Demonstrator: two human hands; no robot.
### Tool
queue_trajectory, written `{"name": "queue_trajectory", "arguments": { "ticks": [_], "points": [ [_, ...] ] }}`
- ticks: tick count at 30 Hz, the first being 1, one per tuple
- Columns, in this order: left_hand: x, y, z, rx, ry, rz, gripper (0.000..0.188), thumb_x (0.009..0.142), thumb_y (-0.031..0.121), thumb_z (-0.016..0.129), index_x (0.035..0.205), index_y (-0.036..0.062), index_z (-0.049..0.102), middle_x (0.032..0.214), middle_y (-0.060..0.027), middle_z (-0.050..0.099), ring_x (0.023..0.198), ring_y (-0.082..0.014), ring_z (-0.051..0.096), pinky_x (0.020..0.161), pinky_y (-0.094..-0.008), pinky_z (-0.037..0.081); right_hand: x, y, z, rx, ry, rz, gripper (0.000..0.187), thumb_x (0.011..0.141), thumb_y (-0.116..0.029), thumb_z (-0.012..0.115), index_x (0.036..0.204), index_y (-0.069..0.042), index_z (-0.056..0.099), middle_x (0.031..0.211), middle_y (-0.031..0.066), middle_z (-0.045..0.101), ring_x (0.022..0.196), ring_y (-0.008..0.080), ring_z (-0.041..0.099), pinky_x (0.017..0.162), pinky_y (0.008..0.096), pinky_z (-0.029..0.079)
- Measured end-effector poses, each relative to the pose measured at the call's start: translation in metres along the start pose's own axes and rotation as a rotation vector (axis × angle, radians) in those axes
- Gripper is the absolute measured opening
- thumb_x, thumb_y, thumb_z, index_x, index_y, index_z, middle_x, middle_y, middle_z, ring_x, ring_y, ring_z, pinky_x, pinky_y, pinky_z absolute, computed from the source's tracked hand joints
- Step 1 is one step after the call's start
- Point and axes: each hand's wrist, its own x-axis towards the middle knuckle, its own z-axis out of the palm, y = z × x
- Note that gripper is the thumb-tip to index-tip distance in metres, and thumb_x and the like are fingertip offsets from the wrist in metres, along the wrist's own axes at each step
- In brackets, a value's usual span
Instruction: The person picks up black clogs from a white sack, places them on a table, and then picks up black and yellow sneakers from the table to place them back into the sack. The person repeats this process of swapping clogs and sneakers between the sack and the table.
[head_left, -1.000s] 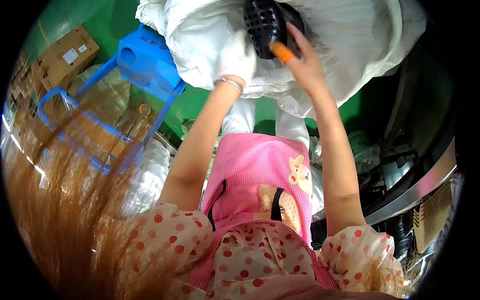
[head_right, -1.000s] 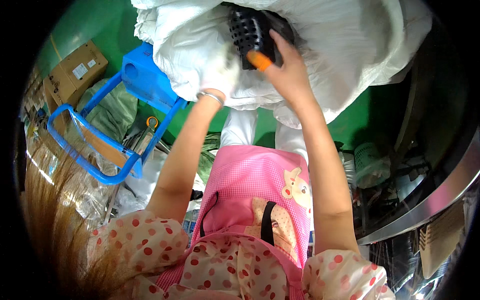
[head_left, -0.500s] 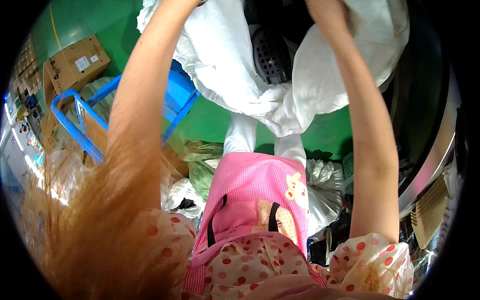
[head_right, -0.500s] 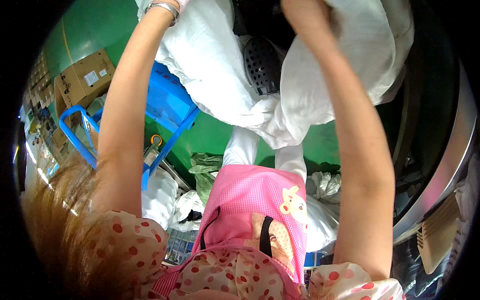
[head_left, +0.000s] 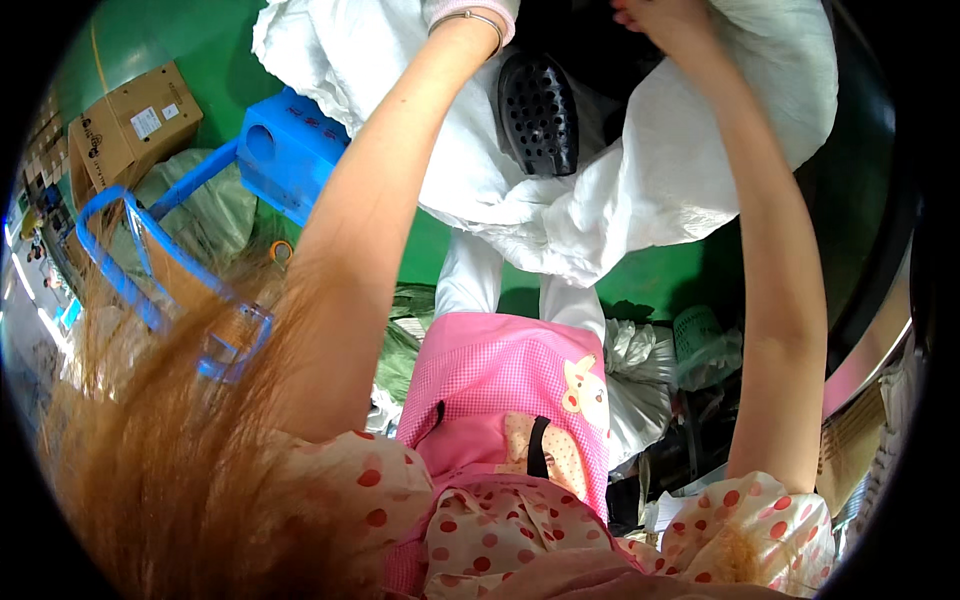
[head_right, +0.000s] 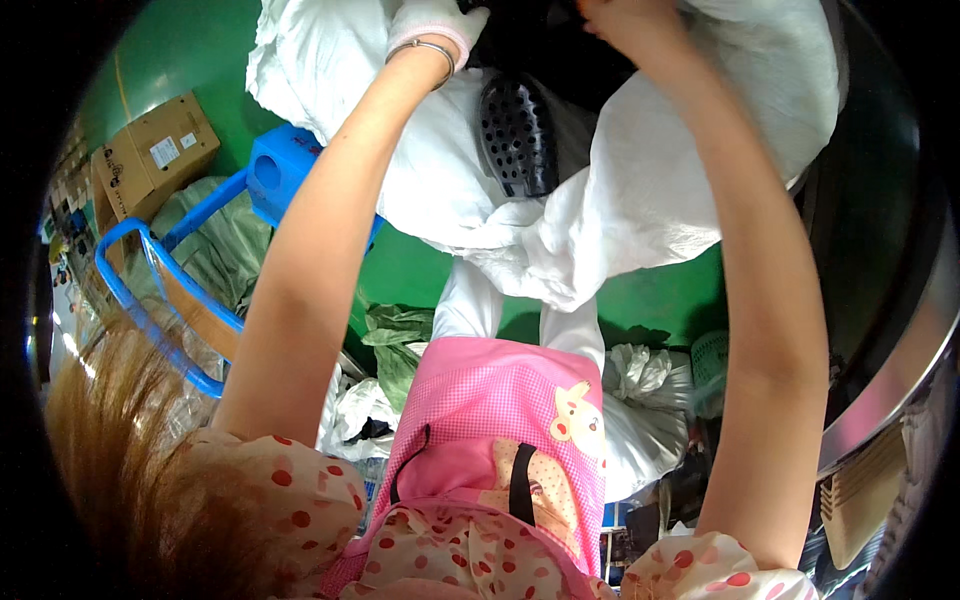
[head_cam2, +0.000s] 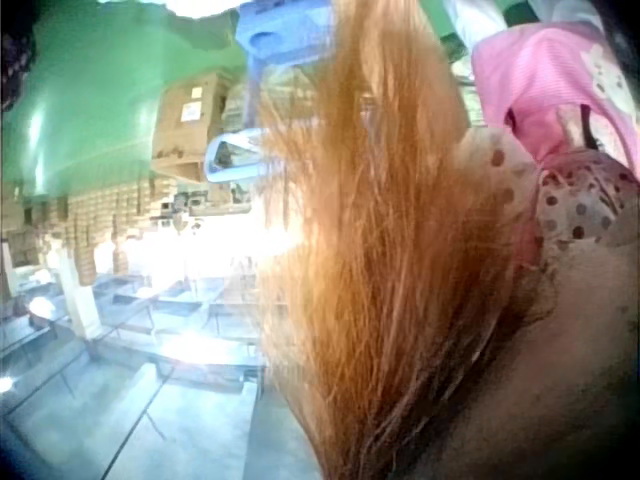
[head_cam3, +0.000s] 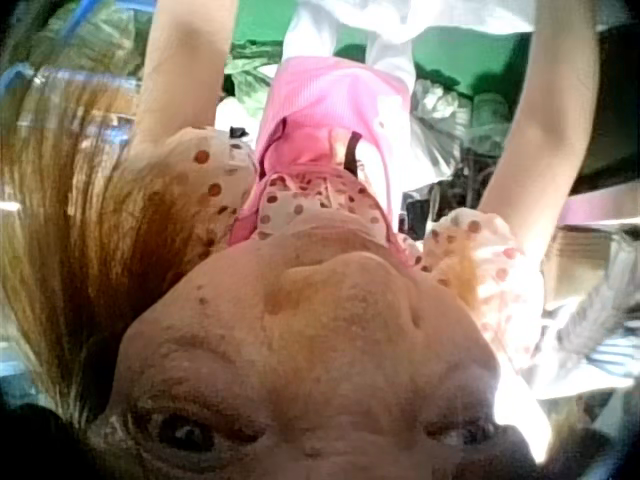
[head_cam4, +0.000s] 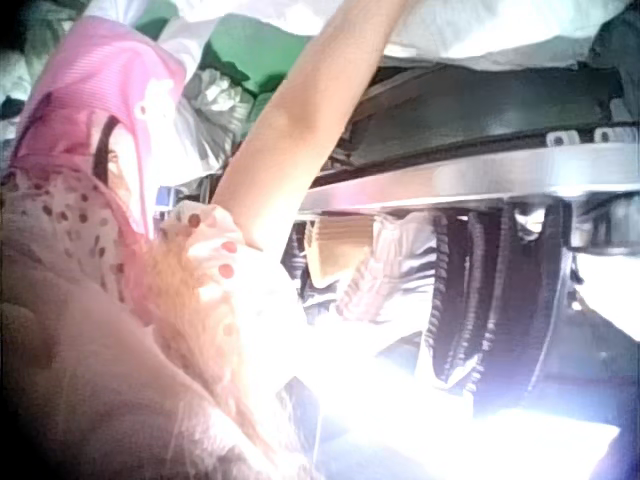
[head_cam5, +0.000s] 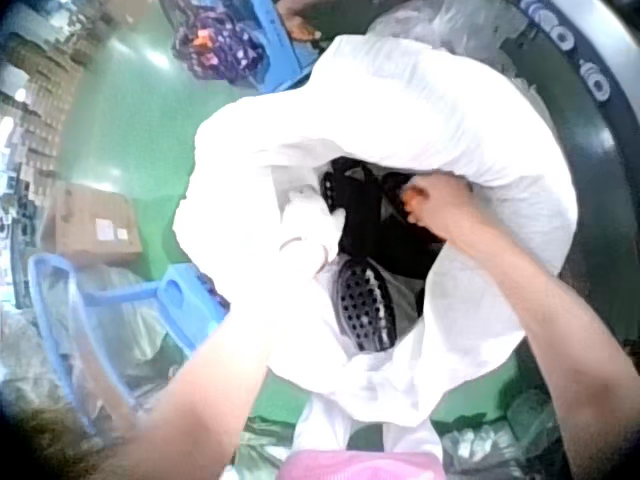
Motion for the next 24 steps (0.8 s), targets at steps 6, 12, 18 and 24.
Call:
{"name": "queue_trajectory", "arguments": {
  "ticks": [6, 12, 18, 24],
  "points": [
    [0.008, -0.057, 0.066, -0.266, -0.093, -0.207, 0.035, 0.086, 0.027, 0.05, 0.1, -0.0014, 0.066, 0.101, -0.0289, 0.064, 0.103, -0.042, 0.06, 0.09, -0.0428, 0.048, 0.028, -0.011, 0.101, -0.193, 0.331, -0.216, 0.047, 0.082, -0.028, 0.063, 0.116, 0.003, 0.057, 0.116, 0.0265, 0.061, 0.106, 0.0408, 0.059, 0.092, 0.0435, 0.047],
    [-0.038, -0.062, -0.039, -0.727, -0.172, -0.38, 0.041, 0.089, 0.031, 0.055, 0.111, -0.0029, 0.063, 0.104, -0.0223, 0.066, 0.098, -0.0353, 0.063, 0.089, -0.0404, 0.049, 0.067, 0.052, 0.094, -0.616, 0.313, -0.195, 0.03, 0.087, -0.025, 0.053, 0.095, -0.001, 0.068, 0.095, 0.0245, 0.067, 0.092, 0.0426, 0.064, 0.084, 0.0452, 0.051],
    [-0.111, -0.068, -0.124, -1.204, -0.33, -0.397, 0.037, 0.091, 0.022, 0.062, 0.119, -0.0031, 0.06, 0.106, -0.0102, 0.067, 0.091, -0.0164, 0.066, 0.079, -0.0282, 0.052, -0.063, -0.07, -0.023, 0.084, -0.29, -0.037, 0.04, 0.084, -0.031, 0.065, 0.113, -0.003, 0.065, 0.114, 0.0264, 0.062, 0.103, 0.0367, 0.062, 0.092, 0.0405, 0.048],
    [-0.135, -0.045, -0.167, -1.078, -0.454, 0.095, 0.032, 0.094, 0.019, 0.06, 0.117, -0.0019, 0.061, 0.1, -0.0055, 0.067, 0.091, -0.0119, 0.062, 0.081, -0.0254, 0.05, -0.101, -0.07, -0.006, -0.124, -0.721, -0.317, 0.026, 0.081, -0.018, 0.064, 0.102, -0.004, 0.07, 0.08, 0.0132, 0.069, 0.07, 0.0209, 0.066, 0.067, 0.0333, 0.053]
  ]
}}
